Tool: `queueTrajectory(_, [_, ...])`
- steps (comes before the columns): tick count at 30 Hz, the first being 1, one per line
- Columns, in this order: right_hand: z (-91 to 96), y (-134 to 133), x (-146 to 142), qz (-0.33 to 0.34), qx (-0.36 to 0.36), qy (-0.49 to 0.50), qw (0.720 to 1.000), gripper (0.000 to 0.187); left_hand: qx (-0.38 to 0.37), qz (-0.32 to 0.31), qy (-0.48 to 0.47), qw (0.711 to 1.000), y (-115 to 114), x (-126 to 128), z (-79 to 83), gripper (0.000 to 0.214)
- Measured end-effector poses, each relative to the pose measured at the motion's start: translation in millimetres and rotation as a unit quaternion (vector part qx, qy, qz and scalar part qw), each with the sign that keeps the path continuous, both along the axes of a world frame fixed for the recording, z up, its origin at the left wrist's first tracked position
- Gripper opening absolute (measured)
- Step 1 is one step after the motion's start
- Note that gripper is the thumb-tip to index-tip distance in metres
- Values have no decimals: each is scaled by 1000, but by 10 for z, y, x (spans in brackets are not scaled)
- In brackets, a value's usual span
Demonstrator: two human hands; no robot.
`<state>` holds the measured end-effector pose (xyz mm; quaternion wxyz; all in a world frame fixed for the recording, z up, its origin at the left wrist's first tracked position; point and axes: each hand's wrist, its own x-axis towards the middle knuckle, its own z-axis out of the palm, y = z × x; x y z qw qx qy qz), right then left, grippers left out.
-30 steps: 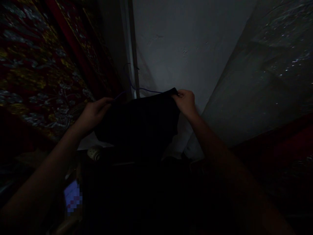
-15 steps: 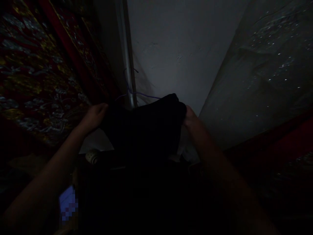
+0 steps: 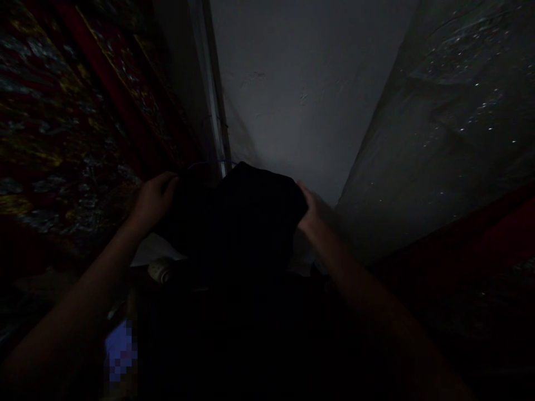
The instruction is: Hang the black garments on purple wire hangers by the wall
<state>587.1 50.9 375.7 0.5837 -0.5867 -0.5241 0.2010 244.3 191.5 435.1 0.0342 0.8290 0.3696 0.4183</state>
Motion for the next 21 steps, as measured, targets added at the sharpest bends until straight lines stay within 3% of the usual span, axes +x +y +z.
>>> queueTrajectory(3, [303, -52, 126, 42, 18, 63, 997, 93, 7, 9, -14, 1000, -38, 31, 20, 36])
queueTrajectory(7, [623, -143, -58, 63, 35, 103, 992, 78, -8, 2, -33, 999, -5, 99, 42, 38])
queueTrajectory(12, [706, -295, -474, 59, 40, 50, 996, 72, -11, -21, -32, 999, 94, 65, 77, 31])
queueTrajectory(17, [788, -375, -658, 55, 52, 59, 995, 73, -5, -13, -36, 999, 137, 64, 169, 25])
queueTrajectory(19, [845, -412, -669, 128, 26, 65, 989, 77, -7, -21, -44, 999, 145, 61, 178, 27])
queueTrajectory(21, [879, -449, -652, 287, -27, 50, 956, 84, -24, -51, -56, 997, 126, 41, 156, 30])
